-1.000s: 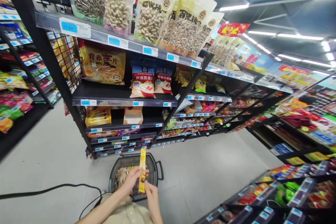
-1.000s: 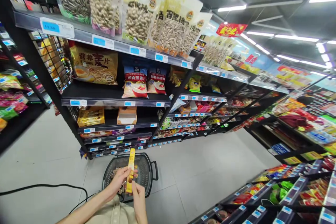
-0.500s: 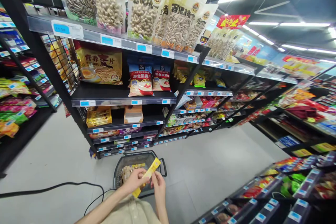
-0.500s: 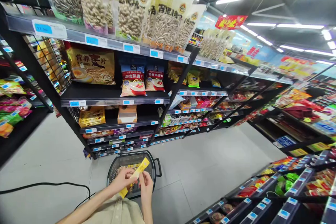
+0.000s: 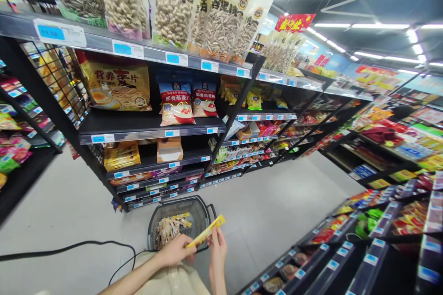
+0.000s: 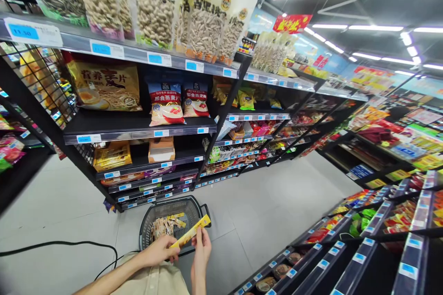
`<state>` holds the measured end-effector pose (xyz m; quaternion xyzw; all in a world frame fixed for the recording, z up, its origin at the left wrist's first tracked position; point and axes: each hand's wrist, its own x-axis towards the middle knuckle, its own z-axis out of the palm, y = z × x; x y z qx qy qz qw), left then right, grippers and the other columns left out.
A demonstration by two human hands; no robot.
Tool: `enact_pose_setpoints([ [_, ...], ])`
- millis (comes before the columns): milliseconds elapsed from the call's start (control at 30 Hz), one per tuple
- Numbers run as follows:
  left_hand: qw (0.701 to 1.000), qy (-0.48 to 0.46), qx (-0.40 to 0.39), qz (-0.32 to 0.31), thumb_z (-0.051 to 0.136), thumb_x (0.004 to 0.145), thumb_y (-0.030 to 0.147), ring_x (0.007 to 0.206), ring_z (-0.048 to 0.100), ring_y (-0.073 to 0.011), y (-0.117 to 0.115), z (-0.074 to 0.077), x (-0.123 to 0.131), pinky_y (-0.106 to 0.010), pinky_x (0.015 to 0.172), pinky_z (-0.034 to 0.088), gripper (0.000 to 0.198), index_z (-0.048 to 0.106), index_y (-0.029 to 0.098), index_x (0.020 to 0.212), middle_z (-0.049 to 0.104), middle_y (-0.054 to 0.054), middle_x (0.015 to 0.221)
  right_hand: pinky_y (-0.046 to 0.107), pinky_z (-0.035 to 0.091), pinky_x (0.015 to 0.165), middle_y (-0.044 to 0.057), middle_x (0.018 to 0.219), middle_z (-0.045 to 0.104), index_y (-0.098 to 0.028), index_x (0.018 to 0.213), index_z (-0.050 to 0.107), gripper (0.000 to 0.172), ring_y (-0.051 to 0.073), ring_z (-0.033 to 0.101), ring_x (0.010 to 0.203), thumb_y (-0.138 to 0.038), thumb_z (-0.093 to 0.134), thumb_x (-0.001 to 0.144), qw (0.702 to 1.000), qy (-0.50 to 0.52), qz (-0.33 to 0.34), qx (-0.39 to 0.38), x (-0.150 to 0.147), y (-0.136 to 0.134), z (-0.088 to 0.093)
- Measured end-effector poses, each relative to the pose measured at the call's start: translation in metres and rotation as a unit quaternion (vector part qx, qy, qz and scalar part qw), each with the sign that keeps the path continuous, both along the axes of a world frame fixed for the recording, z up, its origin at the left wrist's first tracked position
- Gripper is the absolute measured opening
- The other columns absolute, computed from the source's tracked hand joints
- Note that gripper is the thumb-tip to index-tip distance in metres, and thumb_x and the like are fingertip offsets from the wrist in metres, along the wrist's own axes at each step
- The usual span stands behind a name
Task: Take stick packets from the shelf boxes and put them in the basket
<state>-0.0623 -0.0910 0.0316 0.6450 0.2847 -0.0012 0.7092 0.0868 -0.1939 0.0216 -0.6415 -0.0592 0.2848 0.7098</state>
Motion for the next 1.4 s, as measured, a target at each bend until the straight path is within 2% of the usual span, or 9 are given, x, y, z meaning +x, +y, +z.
enact_pose_setpoints([
  [167, 0.992, 0.022, 0.12, -0.009, 0.067, 0.084, 0.061, 0.064, 0.059, -0.0175, 0.005, 0.01, -0.001, -0.027, 0.066, 0.045, 0.047, 0.07, 0.017, 0.069, 0.064, 0.0, 0.062, 0.023, 0.044, 0.05, 0.002, 0.079, 0.069, -0.016, 0.108, 0.073, 0.071, 0.013, 0.058, 0.059, -0.07, 0.087, 0.064, 0.999, 0.01, 0.036, -0.016, -0.009, 0.008, 0.004],
  [267, 0.987, -0.005, 0.16, 0.017, 0.07, 0.083, 0.058, 0.07, 0.059, -0.0182, 0.004, 0.014, -0.002, -0.026, 0.07, 0.046, 0.042, 0.071, 0.018, 0.072, 0.066, -0.003, 0.07, 0.022, 0.042, 0.046, -0.001, 0.071, 0.067, -0.014, 0.117, 0.072, 0.083, 0.014, 0.057, 0.056, -0.069, 0.09, 0.057, 0.999, 0.023, 0.029, -0.024, -0.011, 0.012, 0.0],
  [367, 0.995, -0.034, 0.088, 0.038, 0.066, 0.085, 0.065, 0.074, 0.063, -0.0195, 0.0, 0.015, -0.001, -0.027, 0.068, 0.047, 0.049, 0.076, 0.019, 0.092, 0.07, -0.005, 0.087, 0.024, 0.048, 0.05, 0.0, 0.07, 0.069, -0.015, 0.118, 0.074, 0.082, 0.017, 0.062, 0.06, -0.066, 0.09, 0.057, 0.998, 0.046, 0.027, -0.017, -0.01, 0.011, -0.004],
  [433, 0.998, -0.038, -0.003, 0.05, 0.061, 0.086, 0.073, 0.072, 0.064, -0.0198, -0.002, 0.014, 0.002, -0.028, 0.064, 0.048, 0.059, 0.075, 0.019, 0.104, 0.069, -0.005, 0.089, 0.028, 0.056, 0.061, 0.007, 0.086, 0.078, -0.015, 0.118, 0.075, 0.078, 0.021, 0.07, 0.073, -0.068, 0.086, 0.061, 0.998, 0.056, 0.036, -0.009, -0.008, 0.009, -0.005],
  [500, 0.994, -0.042, -0.058, 0.078, 0.064, 0.083, 0.074, 0.071, 0.063, -0.0194, -0.003, 0.012, 0.004, -0.028, 0.063, 0.047, 0.062, 0.073, 0.019, 0.108, 0.067, -0.003, 0.085, 0.032, 0.06, 0.071, 0.012, 0.102, 0.081, -0.015, 0.118, 0.076, 0.079, 0.027, 0.074, 0.091, -0.073, 0.081, 0.065, 0.997, 0.059, 0.05, -0.004, -0.008, 0.007, -0.004],
  [600, 0.991, -0.05, -0.036, 0.116, 0.078, 0.074, 0.066, 0.068, 0.059, -0.0169, -0.002, 0.007, 0.006, -0.027, 0.065, 0.046, 0.056, 0.071, 0.016, 0.097, 0.061, 0.001, 0.073, 0.034, 0.061, 0.075, 0.016, 0.107, 0.081, -0.014, 0.121, 0.076, 0.083, 0.031, 0.075, 0.1, -0.077, 0.079, 0.067, 0.996, 0.065, 0.065, -0.002, -0.01, 0.005, -0.002],
  [733, 0.993, -0.032, 0.011, 0.113, 0.086, 0.065, 0.06, 0.061, 0.055, -0.0147, -0.001, 0.0, 0.007, -0.027, 0.066, 0.043, 0.053, 0.07, 0.015, 0.088, 0.057, 0.004, 0.062, 0.034, 0.06, 0.074, 0.018, 0.108, 0.081, -0.011, 0.122, 0.075, 0.087, 0.03, 0.076, 0.093, -0.077, 0.082, 0.066, 0.995, 0.076, 0.062, 0.0, -0.011, 0.004, 0.001],
  [1100, 0.993, -0.029, 0.015, 0.111, 0.085, 0.064, 0.059, 0.057, 0.053, -0.0139, -0.004, -0.005, 0.007, -0.027, 0.063, 0.04, 0.052, 0.07, 0.016, 0.088, 0.058, 0.004, 0.059, 0.033, 0.058, 0.068, 0.02, 0.099, 0.082, -0.008, 0.121, 0.075, 0.094, 0.028, 0.074, 0.084, -0.079, 0.084, 0.061, 0.995, 0.074, 0.058, 0.013, -0.009, 0.0, -0.004],
  [1400, 0.994, -0.029, 0.023, 0.101, 0.083, 0.069, 0.054, 0.063, 0.055, -0.0151, -0.002, -0.008, 0.007, -0.027, 0.065, 0.041, 0.049, 0.067, 0.015, 0.095, 0.057, 0.005, 0.063, 0.034, 0.06, 0.071, 0.019, 0.104, 0.082, -0.01, 0.125, 0.074, 0.091, 0.031, 0.076, 0.092, -0.076, 0.085, 0.063, 0.995, 0.085, 0.051, 0.027, -0.009, 0.001, -0.005],
])
